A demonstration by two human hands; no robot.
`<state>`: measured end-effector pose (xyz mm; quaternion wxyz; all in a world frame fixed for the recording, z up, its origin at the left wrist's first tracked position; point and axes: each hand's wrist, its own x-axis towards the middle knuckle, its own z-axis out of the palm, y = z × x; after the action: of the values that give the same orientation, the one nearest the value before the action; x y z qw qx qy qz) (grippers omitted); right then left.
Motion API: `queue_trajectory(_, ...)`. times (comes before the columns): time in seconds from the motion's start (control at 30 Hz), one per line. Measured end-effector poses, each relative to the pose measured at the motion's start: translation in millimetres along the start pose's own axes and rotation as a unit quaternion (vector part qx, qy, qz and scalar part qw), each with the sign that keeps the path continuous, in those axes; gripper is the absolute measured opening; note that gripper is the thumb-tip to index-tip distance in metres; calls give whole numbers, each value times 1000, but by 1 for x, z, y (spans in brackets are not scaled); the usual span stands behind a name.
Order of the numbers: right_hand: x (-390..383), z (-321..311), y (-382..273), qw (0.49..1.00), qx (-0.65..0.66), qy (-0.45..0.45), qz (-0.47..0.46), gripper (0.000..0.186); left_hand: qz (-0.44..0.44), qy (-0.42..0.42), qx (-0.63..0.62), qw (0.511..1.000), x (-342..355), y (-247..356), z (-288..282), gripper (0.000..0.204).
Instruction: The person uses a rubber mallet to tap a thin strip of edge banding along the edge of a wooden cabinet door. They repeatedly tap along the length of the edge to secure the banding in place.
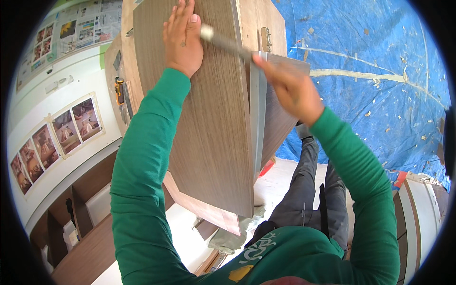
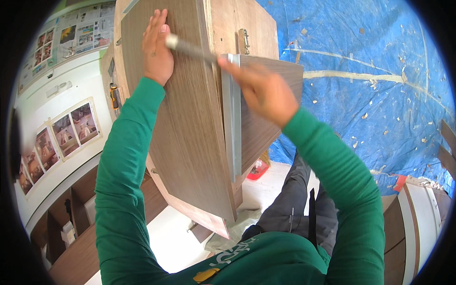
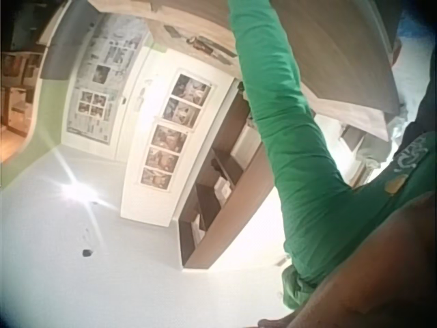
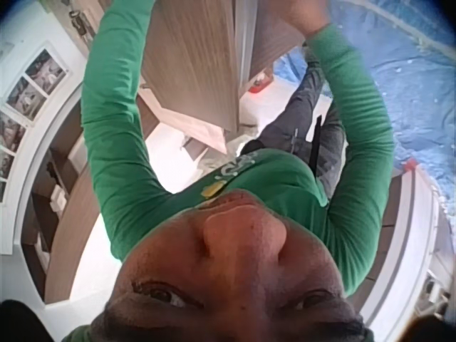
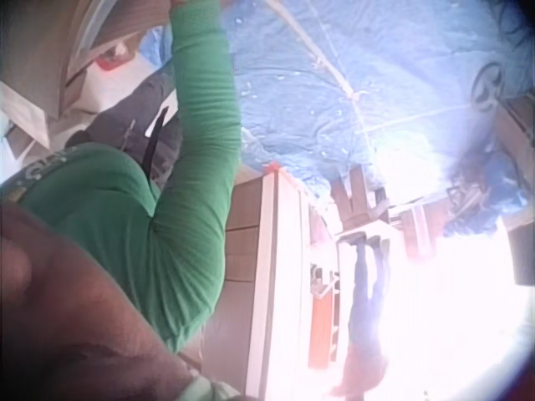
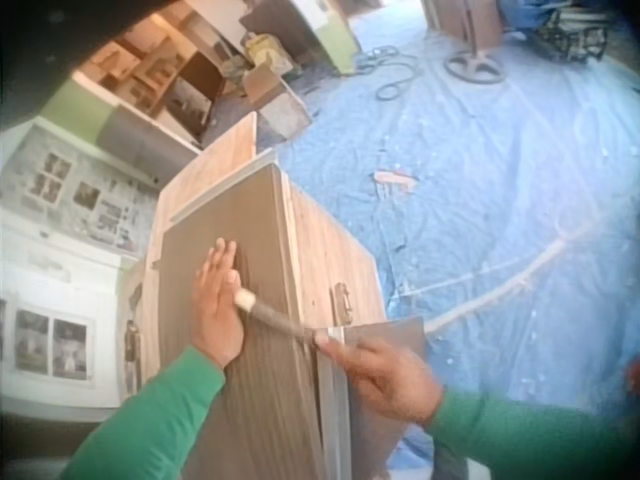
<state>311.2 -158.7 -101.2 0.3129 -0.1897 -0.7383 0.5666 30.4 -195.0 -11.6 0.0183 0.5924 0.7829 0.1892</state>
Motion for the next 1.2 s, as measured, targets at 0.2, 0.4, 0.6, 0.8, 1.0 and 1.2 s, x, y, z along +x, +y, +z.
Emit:
queue_trajectory(0.2, 30, -22, -9, 993, -119, -11, -6, 62, 7, 14, -38, 999, 0, -5, 3, 56)
queue_trajectory(0.4, -48, -41, -54, 983, -104, -122, 89, 67, -14, 38, -60, 997, -5, -7, 1, 57)
queue_trajectory(0.6, 61, -33, -15, 984, -173, -10, -39, 66, -17, 59, -89, 994, -1, -6, 5, 58)
queue_trajectory(0.8, -49, -35, -37, 981, -116, -152, 43, 72, -36, 80, -112, 990, -9, -9, 0, 59)
queue_trajectory(1.0, -120, -29, -83, 980, 32, -155, 122, 62, -51, 99, -130, 985, -10, -6, 3, 60)
queue_trajectory(1.2, -111, -23, -92, 981, 4, -123, 151, 56, -60, 125, -147, 979, -7, 0, 5, 60)
